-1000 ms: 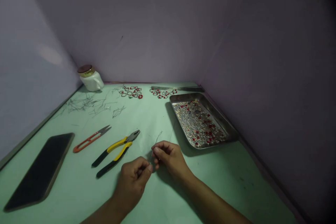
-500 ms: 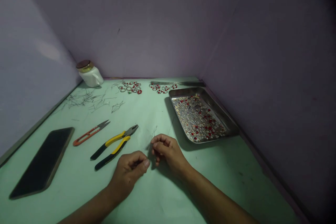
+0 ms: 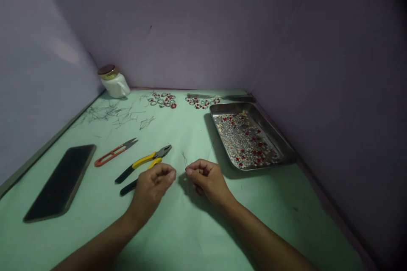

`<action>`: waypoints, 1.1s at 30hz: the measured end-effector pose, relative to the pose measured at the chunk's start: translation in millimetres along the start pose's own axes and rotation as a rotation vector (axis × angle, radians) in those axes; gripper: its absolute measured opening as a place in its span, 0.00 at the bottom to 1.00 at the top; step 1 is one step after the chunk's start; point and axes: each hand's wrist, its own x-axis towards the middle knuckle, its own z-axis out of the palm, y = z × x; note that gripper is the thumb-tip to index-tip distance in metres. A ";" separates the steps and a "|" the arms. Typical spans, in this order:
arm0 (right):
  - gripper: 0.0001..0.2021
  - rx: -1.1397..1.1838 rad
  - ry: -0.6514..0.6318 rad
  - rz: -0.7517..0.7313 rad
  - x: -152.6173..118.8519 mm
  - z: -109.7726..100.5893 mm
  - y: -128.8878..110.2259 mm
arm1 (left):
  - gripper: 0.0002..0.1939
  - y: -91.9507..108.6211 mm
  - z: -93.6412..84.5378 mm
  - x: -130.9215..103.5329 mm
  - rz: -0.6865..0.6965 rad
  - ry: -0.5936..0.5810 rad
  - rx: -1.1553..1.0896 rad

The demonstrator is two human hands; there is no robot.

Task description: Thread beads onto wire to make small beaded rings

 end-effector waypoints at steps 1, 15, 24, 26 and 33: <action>0.12 -0.007 -0.014 0.012 -1.4 0.8 -0.2 | 0.10 -1.2 -0.8 2.2 -0.029 0.014 -0.040; 0.13 0.038 -0.272 0.237 -6.0 -2.2 -1.0 | 0.05 15.4 -0.4 3.2 -0.186 -0.028 -0.124; 0.10 0.041 -0.279 0.236 -4.0 -7.9 -2.6 | 0.06 21.7 -7.9 6.6 -0.127 -0.123 0.024; 0.09 0.035 -0.304 0.233 -3.2 -9.7 -2.8 | 0.06 20.3 -10.3 7.2 -0.120 -0.183 -0.018; 0.11 0.065 -0.405 0.148 -4.9 -8.1 -0.3 | 0.09 11.9 -10.7 7.6 -0.231 -0.262 -0.095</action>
